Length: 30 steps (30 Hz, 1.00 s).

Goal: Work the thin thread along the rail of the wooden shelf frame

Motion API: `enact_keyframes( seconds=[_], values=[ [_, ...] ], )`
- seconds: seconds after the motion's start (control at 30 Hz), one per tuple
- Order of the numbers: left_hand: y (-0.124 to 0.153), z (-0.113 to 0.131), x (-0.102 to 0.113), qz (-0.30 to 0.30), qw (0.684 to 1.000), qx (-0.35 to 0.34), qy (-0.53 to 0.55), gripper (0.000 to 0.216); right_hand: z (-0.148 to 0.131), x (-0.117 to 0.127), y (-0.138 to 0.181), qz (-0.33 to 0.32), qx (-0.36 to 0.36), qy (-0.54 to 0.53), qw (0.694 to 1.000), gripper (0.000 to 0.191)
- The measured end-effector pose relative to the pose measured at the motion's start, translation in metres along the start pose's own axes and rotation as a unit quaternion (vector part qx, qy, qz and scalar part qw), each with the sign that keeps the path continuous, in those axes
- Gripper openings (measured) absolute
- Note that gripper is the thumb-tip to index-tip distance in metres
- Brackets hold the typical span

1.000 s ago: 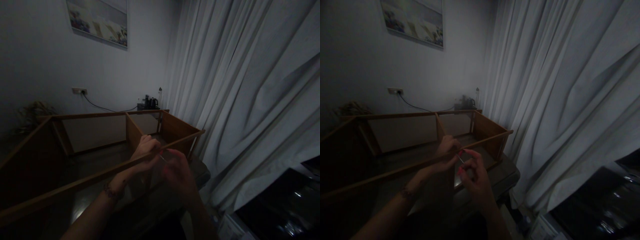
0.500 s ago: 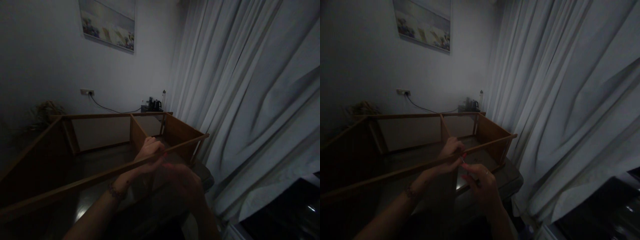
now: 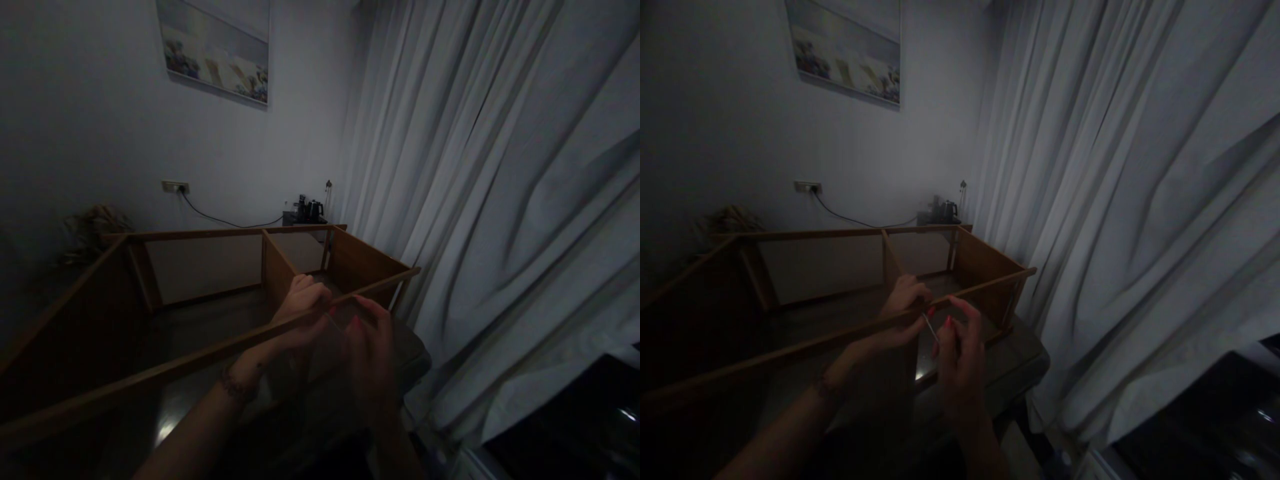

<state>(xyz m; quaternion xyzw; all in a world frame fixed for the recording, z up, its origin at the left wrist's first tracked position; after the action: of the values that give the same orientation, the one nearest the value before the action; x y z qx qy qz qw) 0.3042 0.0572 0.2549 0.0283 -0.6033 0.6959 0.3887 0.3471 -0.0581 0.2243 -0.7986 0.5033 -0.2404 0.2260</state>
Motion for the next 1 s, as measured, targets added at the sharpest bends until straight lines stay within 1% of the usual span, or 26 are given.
enact_keyframes(
  seconds=[0.07,0.1,0.17,0.2,0.23,0.3,0.37,0.4,0.47,0.5,0.57,0.6,0.63,0.67,0.7,0.73,0.77,0.8,0.87,0.93,1.0],
  values=[
    [-0.001,0.003,0.001,-0.003,1.000,0.004,0.004,0.004,0.017,-0.009,0.001,-0.026,-0.083,-0.101,0.991,0.032],
    [-0.002,0.004,0.002,-0.005,1.000,0.007,0.005,0.003,0.022,-0.013,0.002,-0.042,-0.105,-0.128,0.985,0.033],
    [-0.003,0.005,0.004,-0.007,1.000,0.013,0.006,0.004,0.026,-0.016,0.004,-0.064,-0.117,-0.131,0.982,0.032],
    [-0.004,0.005,0.004,-0.008,1.000,0.015,0.007,0.004,0.026,-0.014,0.005,-0.065,-0.106,-0.109,0.986,0.031],
    [-0.004,0.005,0.004,-0.009,1.000,0.018,0.009,0.004,0.024,-0.009,0.005,-0.054,-0.083,-0.071,0.993,0.029],
    [-0.004,0.003,0.004,-0.011,1.000,0.020,0.015,0.005,0.015,0.004,0.005,-0.016,-0.007,0.033,0.999,0.025],
    [-0.003,0.002,0.003,-0.010,1.000,0.022,0.017,0.004,0.000,0.014,0.008,0.016,0.095,0.137,0.986,0.023],
    [-0.003,0.001,0.003,-0.012,1.000,0.023,0.016,0.004,-0.007,0.014,0.010,0.017,0.145,0.175,0.974,0.024],
    [-0.002,0.000,0.001,-0.016,1.000,0.024,0.012,0.004,-0.018,0.010,0.015,-0.001,0.227,0.221,0.949,0.028],
    [-0.002,0.000,0.001,-0.018,1.000,0.022,0.011,0.004,-0.022,0.008,0.017,-0.014,0.254,0.232,0.939,0.030],
    [-0.002,0.000,0.001,-0.017,1.000,0.017,0.013,0.004,-0.027,0.002,0.019,-0.043,0.284,0.234,0.929,0.032],
    [-0.002,0.000,0.001,-0.014,1.000,0.015,0.013,0.005,-0.029,-0.001,0.019,-0.055,0.285,0.224,0.930,0.032],
    [-0.002,0.001,0.002,-0.012,1.000,0.013,0.013,0.004,-0.028,-0.005,0.019,-0.069,0.269,0.205,0.939,0.030],
    [-0.002,0.001,0.002,-0.011,1.000,0.011,0.013,0.004,-0.026,-0.008,0.017,-0.081,0.237,0.171,0.953,0.030],
    [-0.002,0.000,0.002,-0.011,1.000,0.011,0.013,0.004,-0.021,-0.011,0.015,-0.090,0.189,0.126,0.970,0.028],
    [-0.002,0.000,0.001,-0.012,1.000,0.011,0.013,0.004,-0.012,-0.014,0.013,-0.091,0.121,0.065,0.986,0.028],
    [-0.002,0.000,0.001,-0.014,1.000,0.012,0.014,0.004,-0.002,-0.017,0.012,-0.086,0.044,-0.015,0.995,0.030],
    [-0.002,0.000,0.000,-0.017,1.000,0.013,0.014,0.004,0.009,-0.022,0.013,-0.079,-0.024,-0.088,0.993,0.028],
    [-0.002,0.000,0.001,-0.014,1.000,0.013,0.013,0.004,0.019,-0.035,0.018,-0.075,-0.102,-0.205,0.971,0.027],
    [-0.002,0.001,0.003,-0.007,1.000,0.016,0.011,0.004,0.024,-0.043,0.021,-0.063,-0.134,-0.263,0.953,0.027],
    [-0.002,0.002,0.004,-0.002,1.000,0.025,0.010,0.004,0.027,-0.044,0.024,-0.058,-0.140,-0.265,0.952,0.028]
  ],
)
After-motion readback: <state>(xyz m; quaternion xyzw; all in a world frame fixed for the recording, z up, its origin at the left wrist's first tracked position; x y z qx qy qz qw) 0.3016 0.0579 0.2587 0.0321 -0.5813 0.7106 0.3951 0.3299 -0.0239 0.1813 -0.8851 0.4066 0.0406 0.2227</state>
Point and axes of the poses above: each hand's wrist, its own y-axis away from the middle knuckle, its own x-axis out of the back of the hand, z = x × y, the point moved 10 cm from there along -y, towards the middle knuckle, and after that the axes turned 6 degrees about y, right-handed, at the moved point
